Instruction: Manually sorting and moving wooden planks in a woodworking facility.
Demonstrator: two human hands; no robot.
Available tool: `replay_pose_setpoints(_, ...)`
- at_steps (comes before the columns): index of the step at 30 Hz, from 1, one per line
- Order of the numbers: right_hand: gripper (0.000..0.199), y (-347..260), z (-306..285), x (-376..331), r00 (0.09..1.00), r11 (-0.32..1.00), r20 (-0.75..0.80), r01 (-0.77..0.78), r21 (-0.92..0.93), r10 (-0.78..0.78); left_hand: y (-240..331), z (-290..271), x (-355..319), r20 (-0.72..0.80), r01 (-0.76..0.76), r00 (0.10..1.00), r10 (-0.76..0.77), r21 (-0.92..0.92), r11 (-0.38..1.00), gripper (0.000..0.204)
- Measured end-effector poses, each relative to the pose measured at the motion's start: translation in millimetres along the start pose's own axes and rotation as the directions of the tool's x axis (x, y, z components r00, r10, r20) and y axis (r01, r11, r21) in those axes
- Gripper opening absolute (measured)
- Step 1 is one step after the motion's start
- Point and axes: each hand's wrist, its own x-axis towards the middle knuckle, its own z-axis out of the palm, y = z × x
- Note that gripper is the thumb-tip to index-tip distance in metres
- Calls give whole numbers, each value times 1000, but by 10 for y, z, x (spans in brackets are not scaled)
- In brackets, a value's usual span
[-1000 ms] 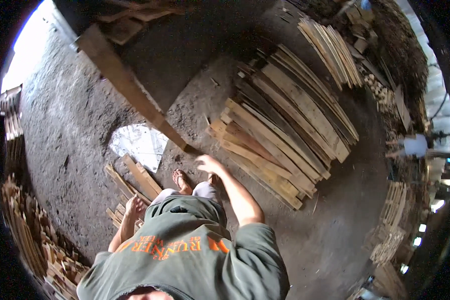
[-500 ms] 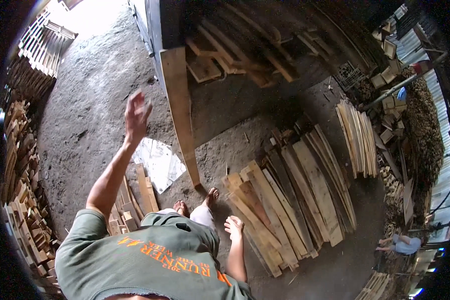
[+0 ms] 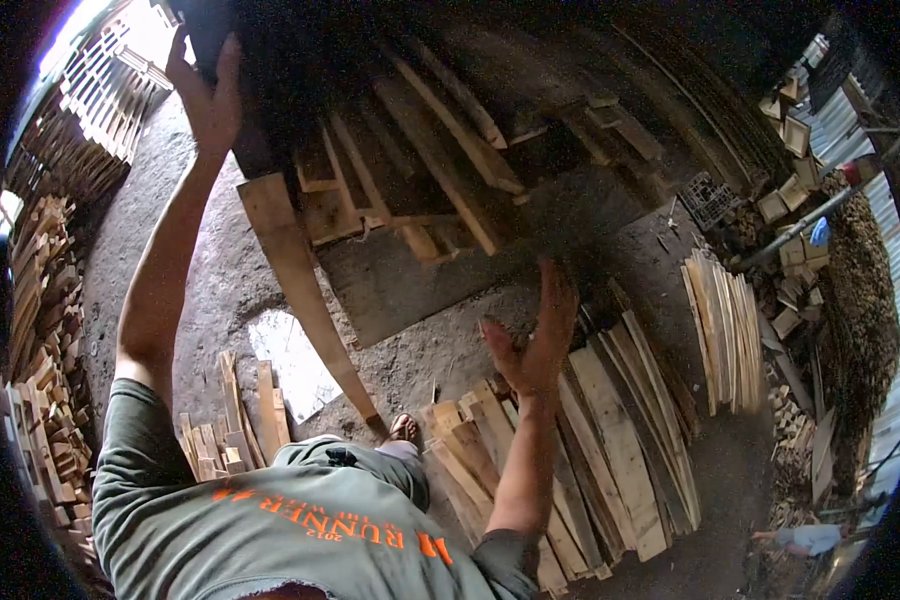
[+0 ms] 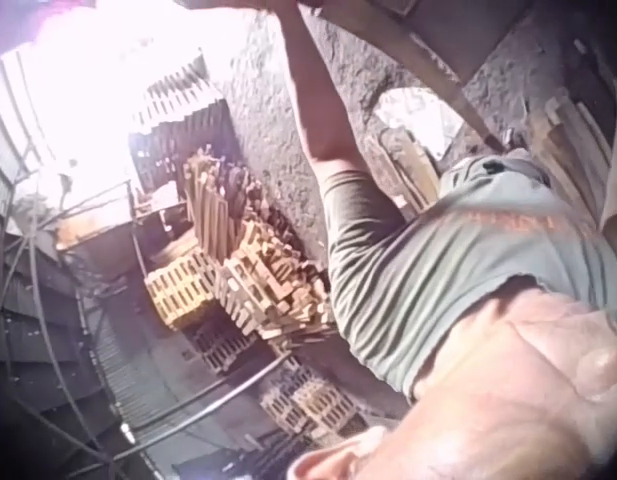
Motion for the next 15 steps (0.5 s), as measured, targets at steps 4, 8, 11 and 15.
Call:
replay_pose_setpoints(4,90,185,174,612,958,929,89,286,-234,-273,-56,7,-14,21,-41,999,38,181,983,70)
replay_pose_setpoints(8,87,339,446,975,876,863,32,479,-160,-481,-63,25,-9,-17,-126,992,127,37,991,65)
replay_pose_setpoints(11,80,398,593,1094,871,869,-6,490,-69,-491,-14,21,-38,-33,-19,999,24,159,987,62)
replay_pose_setpoints(15,72,433,697,1140,908,914,-105,406,-8,-404,24,23,-85,-42,114,993,-110,101,988,62)
